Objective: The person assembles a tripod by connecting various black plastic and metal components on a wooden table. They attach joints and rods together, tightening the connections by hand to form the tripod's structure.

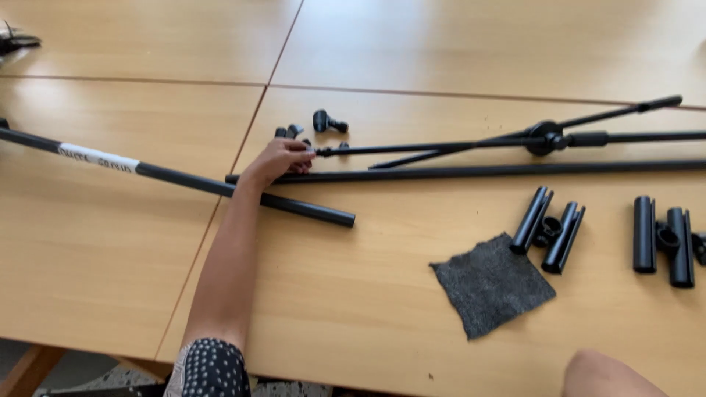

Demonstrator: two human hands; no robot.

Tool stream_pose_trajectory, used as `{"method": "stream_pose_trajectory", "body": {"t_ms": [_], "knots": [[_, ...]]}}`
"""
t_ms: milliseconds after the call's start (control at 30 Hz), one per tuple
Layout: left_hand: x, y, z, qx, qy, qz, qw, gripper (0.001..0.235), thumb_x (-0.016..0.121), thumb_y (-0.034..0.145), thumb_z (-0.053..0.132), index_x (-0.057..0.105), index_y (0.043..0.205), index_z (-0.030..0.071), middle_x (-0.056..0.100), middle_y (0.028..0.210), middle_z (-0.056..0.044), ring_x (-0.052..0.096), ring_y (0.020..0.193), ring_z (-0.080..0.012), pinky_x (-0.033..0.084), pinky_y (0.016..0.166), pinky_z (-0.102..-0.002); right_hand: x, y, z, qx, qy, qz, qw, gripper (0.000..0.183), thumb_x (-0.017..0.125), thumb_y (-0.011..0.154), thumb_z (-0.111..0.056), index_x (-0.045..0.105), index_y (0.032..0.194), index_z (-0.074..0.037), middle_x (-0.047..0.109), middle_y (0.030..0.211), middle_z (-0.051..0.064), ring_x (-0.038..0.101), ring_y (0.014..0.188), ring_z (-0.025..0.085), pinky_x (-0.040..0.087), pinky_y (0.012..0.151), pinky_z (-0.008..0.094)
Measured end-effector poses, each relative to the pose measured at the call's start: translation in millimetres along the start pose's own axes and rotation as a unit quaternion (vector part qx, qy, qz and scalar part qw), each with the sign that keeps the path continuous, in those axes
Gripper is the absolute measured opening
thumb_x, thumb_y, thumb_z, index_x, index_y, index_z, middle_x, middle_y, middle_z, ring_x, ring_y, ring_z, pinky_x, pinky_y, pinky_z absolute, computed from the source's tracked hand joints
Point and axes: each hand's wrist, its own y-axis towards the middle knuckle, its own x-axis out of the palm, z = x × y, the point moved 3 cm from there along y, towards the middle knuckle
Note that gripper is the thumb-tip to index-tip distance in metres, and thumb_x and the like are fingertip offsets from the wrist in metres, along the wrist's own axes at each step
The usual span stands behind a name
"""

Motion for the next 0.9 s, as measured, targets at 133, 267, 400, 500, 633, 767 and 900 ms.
{"method": "stream_pose_trajectory", "body": {"t_ms": [133,267,400,500,633,767,900], "knots": [[2.1,-7.0,6.3,-0.008,0.027,-0.007,1.0,0.024,0.074,0.092,0.018,0.075,0.103,-0.004,0.072,0.082,-0.019,0.073,0.069,-0.0208,0.061,0.065,-0.026,1.7,-15.7,6.9,0.013,-0.002,-0.009,1.0,0.015,0.067,0.099,0.001,0.062,0.107,-0.011,0.06,0.1,0.002,0.061,0.089,0.016,0.054,0.076,0.029],[19.2,-19.4,23.4,-0.045,0.181,0.033,0.982,0.044,0.056,0.103,0.044,0.071,0.09,0.005,0.066,0.073,-0.01,0.062,0.068,-0.0199,0.05,0.073,-0.033,1.7,-35.0,18.8,0.023,0.006,-0.017,1.0,0.014,0.067,0.099,0.001,0.063,0.106,-0.011,0.06,0.099,0.002,0.061,0.087,0.015,0.054,0.075,0.029],[-1.6,10.6,-12.9,-0.004,0.328,0.088,0.941,0.075,0.039,0.105,0.076,0.074,0.064,0.023,0.069,0.061,-0.003,0.067,0.065,-0.026,0.052,0.071,-0.042,84.1,-60.3,106.0,0.041,-0.141,-0.175,0.974,0.053,0.082,0.075,-0.008,0.062,0.125,-0.007,0.058,0.11,0.016,0.061,0.107,0.043,0.055,0.087,0.054],[7.8,-6.6,15.5,-0.01,0.305,0.089,0.948,0.067,0.045,0.1,0.077,0.075,0.075,0.022,0.07,0.065,-0.005,0.072,0.08,-0.0249,0.054,0.086,-0.042,125.4,-78.3,154.8,0.069,-0.299,-0.254,0.917,0.061,0.079,0.083,-0.022,0.057,0.139,-0.011,0.051,0.128,0.01,0.054,0.122,0.035,0.051,0.096,0.051],[1.7,-2.5,5.5,0.052,0.114,0.022,0.992,0.026,0.072,0.093,0.024,0.073,0.114,0.007,0.073,0.095,-0.015,0.069,0.066,-0.0216,0.059,0.063,-0.033,152.3,-95.9,205.1,0.056,-0.337,-0.267,0.901,0.054,0.077,0.087,-0.03,0.06,0.136,-0.016,0.054,0.126,0.006,0.053,0.126,0.033,0.039,0.111,0.058],[-6.7,10.0,-8.8,0.011,0.111,0.054,0.992,0.04,0.053,0.105,0.033,0.073,0.084,0.006,0.069,0.07,-0.009,0.066,0.057,-0.0164,0.058,0.057,-0.027,159.3,-113.5,224.9,-0.01,-0.354,-0.19,0.916,0.036,0.072,0.092,-0.025,0.066,0.127,-0.019,0.063,0.108,0.002,0.062,0.111,0.025,0.036,0.114,0.051],[-10.1,11.7,-12.9,0.006,0.128,0.086,0.988,0.041,0.055,0.103,0.033,0.073,0.076,0.008,0.065,0.063,-0.006,0.064,0.052,-0.0135,0.056,0.054,-0.027,157.8,-115.1,227.2,-0.037,-0.351,-0.141,0.925,0.03,0.073,0.091,-0.025,0.068,0.12,-0.02,0.065,0.099,0.001,0.065,0.103,0.022,0.037,0.113,0.046]]}}
